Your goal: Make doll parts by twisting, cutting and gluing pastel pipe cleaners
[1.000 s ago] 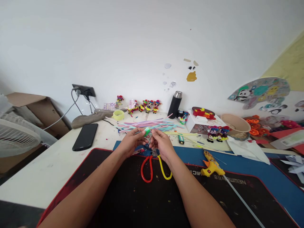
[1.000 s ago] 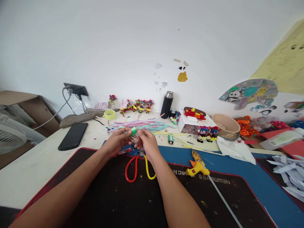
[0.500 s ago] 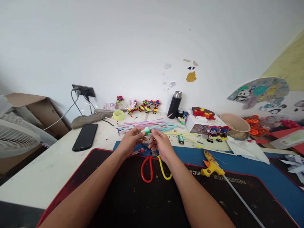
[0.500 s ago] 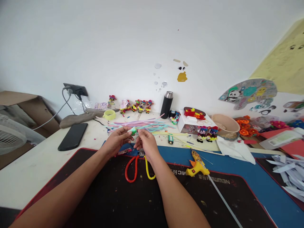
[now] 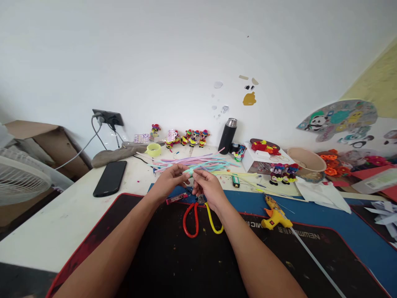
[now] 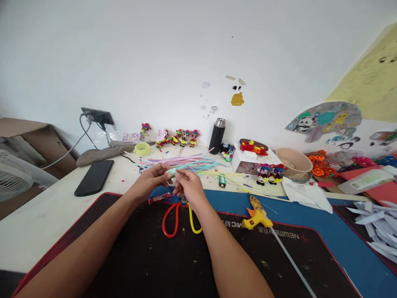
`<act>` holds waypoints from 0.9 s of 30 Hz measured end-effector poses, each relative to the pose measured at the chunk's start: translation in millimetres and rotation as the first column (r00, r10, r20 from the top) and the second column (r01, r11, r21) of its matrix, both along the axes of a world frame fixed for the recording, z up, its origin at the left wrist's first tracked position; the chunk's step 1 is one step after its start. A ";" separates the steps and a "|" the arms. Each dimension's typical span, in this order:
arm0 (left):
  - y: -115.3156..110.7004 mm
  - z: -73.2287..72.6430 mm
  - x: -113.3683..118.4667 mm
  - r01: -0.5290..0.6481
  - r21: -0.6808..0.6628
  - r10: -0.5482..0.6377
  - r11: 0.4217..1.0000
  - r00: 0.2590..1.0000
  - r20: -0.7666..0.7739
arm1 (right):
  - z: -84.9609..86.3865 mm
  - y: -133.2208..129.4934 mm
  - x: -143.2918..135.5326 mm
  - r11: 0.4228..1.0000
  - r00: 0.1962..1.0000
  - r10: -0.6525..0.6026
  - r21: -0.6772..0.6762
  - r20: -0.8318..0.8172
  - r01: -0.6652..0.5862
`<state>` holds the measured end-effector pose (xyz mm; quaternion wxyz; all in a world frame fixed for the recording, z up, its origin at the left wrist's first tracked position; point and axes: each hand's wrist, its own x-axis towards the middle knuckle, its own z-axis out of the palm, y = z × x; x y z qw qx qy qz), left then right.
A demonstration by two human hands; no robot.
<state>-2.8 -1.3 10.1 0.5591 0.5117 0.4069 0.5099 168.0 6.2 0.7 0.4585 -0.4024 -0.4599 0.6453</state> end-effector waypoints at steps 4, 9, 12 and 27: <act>2.4 -2.3 -4.3 -0.025 0.007 0.025 1.000 0.999 -0.030 | 2.7 -0.7 1.4 1.000 1.000 0.003 -0.006 0.009 -0.003; 7.5 -0.9 -18.5 -0.170 0.017 0.170 0.985 0.983 -0.061 | 7.6 0.4 6.4 0.998 0.998 -0.056 -0.016 -0.013 0.056; 11.2 -2.8 -26.6 -0.210 0.077 0.222 0.975 0.954 -0.204 | 8.5 1.0 7.5 0.998 0.998 -0.067 -0.019 -0.015 0.067; 13.7 -30.0 -19.1 -0.094 0.408 0.361 0.908 0.667 -0.652 | 6.2 0.2 4.7 0.999 0.999 -0.036 -0.007 0.005 0.036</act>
